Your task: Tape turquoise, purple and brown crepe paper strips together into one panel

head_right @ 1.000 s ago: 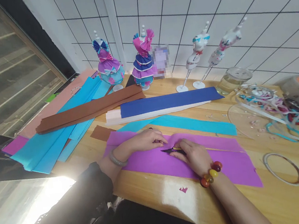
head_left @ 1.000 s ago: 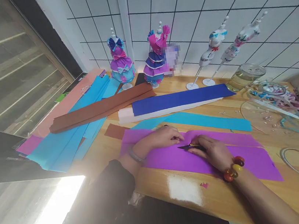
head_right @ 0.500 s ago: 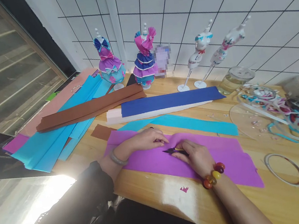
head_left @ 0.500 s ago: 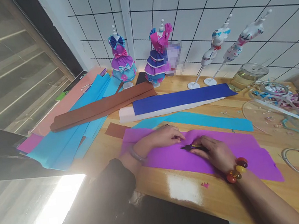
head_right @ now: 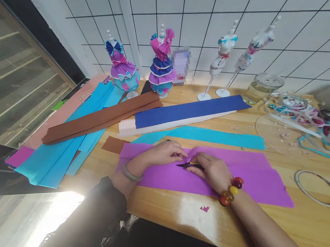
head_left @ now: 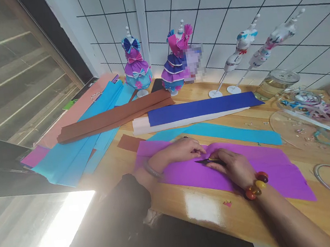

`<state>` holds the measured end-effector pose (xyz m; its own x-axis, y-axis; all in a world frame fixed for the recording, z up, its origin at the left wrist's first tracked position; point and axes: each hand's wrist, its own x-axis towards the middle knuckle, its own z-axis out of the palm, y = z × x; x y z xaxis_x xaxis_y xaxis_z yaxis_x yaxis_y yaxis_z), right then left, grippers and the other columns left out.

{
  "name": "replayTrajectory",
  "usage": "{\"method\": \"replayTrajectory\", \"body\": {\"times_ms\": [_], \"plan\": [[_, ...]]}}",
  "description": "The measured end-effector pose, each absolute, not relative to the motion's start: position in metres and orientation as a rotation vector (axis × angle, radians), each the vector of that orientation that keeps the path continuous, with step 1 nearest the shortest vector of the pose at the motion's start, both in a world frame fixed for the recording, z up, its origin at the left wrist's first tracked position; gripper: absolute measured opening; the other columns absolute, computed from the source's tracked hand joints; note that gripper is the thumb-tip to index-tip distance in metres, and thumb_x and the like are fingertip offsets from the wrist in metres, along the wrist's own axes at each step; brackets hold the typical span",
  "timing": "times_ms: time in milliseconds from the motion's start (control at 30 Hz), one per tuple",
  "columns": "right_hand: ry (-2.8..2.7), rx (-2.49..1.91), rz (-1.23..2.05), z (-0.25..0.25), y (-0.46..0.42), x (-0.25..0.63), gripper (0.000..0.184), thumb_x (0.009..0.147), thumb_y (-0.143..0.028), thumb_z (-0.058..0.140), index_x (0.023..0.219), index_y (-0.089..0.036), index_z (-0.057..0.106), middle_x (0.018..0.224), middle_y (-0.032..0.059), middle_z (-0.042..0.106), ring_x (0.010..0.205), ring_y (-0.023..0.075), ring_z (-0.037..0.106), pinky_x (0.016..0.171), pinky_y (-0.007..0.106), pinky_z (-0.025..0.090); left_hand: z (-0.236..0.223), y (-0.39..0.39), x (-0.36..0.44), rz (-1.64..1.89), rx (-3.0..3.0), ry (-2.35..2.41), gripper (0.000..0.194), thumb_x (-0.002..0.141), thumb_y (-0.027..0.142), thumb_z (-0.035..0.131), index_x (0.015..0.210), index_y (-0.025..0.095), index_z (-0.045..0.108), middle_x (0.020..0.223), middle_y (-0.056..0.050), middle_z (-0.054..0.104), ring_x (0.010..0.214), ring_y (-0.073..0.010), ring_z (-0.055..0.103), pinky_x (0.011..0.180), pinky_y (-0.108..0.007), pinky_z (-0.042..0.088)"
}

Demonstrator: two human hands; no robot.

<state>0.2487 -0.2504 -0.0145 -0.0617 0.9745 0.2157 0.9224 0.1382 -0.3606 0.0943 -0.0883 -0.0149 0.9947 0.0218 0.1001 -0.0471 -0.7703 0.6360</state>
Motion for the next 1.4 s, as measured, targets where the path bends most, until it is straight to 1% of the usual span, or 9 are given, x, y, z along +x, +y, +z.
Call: {"method": "replayTrajectory", "body": {"times_ms": [133,233,300,500,567,767,900,1133,1400], "plan": [[-2.009,-1.819,0.159,-0.015,-0.253,0.250,0.026,0.087,-0.046,0.050,0.080,-0.023,0.060,0.077,0.0016,0.068,0.067,0.0137,0.064,0.059,0.025,0.049,-0.015,-0.090,0.095,0.119,2.425,0.007,0.023,0.086,0.015,0.051,0.100,0.021,0.067,0.089,0.000,0.068,0.084,-0.0120,0.056,0.076,-0.021,0.038],[-2.003,-1.826,0.168,-0.016,-0.256,0.251,0.025,0.087,-0.046,0.051,0.083,-0.023,0.060,0.080,0.0015,0.068,0.069,0.0138,0.065,0.061,0.025,0.050,-0.012,-0.089,0.094,0.140,2.421,0.022,0.024,0.085,0.013,0.051,0.101,0.021,0.067,0.093,-0.001,0.068,0.088,-0.0121,0.056,0.080,-0.021,0.039],[-1.998,-1.833,0.168,-0.016,-0.257,0.251,0.025,0.086,-0.046,0.051,0.085,-0.023,0.059,0.082,0.0019,0.068,0.071,0.0142,0.065,0.063,0.026,0.050,-0.007,-0.086,0.091,0.151,2.435,0.049,0.024,0.083,0.013,0.053,0.100,0.020,0.068,0.090,-0.001,0.068,0.087,-0.0123,0.056,0.081,-0.022,0.039],[-2.005,-1.841,0.152,-0.017,-0.257,0.249,0.027,0.086,-0.047,0.050,0.087,-0.021,0.058,0.082,0.0031,0.067,0.073,0.0155,0.065,0.064,0.028,0.050,0.006,-0.074,0.079,0.027,2.425,0.132,0.014,0.075,0.010,0.059,0.081,0.017,0.070,0.077,-0.001,0.065,0.078,-0.0133,0.056,0.066,-0.022,0.039],[-2.008,-1.839,0.157,-0.017,-0.256,0.249,0.027,0.086,-0.047,0.050,0.087,-0.021,0.058,0.082,0.0031,0.067,0.073,0.0154,0.065,0.064,0.028,0.050,0.005,-0.072,0.077,-0.019,2.417,0.139,0.014,0.074,0.010,0.059,0.079,0.017,0.070,0.076,-0.001,0.066,0.078,-0.0135,0.057,0.063,-0.022,0.038],[-2.024,-1.827,0.189,-0.016,-0.250,0.244,0.028,0.086,-0.048,0.050,0.087,-0.022,0.059,0.081,0.0038,0.067,0.072,0.0161,0.065,0.065,0.028,0.051,-0.003,-0.070,0.078,-0.061,2.412,0.150,0.017,0.074,0.011,0.061,0.084,0.021,0.071,0.079,0.001,0.068,0.079,-0.0125,0.058,0.065,-0.021,0.039],[-2.051,-1.818,0.175,-0.016,-0.247,0.242,0.028,0.087,-0.047,0.049,0.087,-0.021,0.060,0.082,0.0042,0.068,0.073,0.0159,0.065,0.064,0.027,0.051,-0.004,-0.070,0.079,-0.063,2.407,0.155,0.016,0.074,0.011,0.062,0.083,0.021,0.071,0.081,0.002,0.070,0.080,-0.0123,0.059,0.065,-0.021,0.038],[-2.071,-1.817,0.137,-0.019,-0.247,0.245,0.030,0.086,-0.048,0.049,0.090,-0.019,0.059,0.084,0.0050,0.067,0.076,0.0166,0.065,0.066,0.028,0.050,-0.002,-0.070,0.077,-0.066,2.441,0.117,0.017,0.077,0.014,0.059,0.085,0.020,0.072,0.078,0.001,0.069,0.074,-0.0120,0.058,0.062,-0.021,0.037],[-2.085,-1.788,0.122,-0.020,-0.246,0.243,0.029,0.086,-0.046,0.051,0.090,-0.019,0.059,0.084,0.0044,0.067,0.075,0.0161,0.065,0.065,0.028,0.050,-0.002,-0.070,0.077,-0.095,2.433,0.143,0.021,0.078,0.014,0.057,0.090,0.022,0.072,0.084,0.001,0.070,0.079,-0.0111,0.059,0.065,-0.019,0.037]]}}
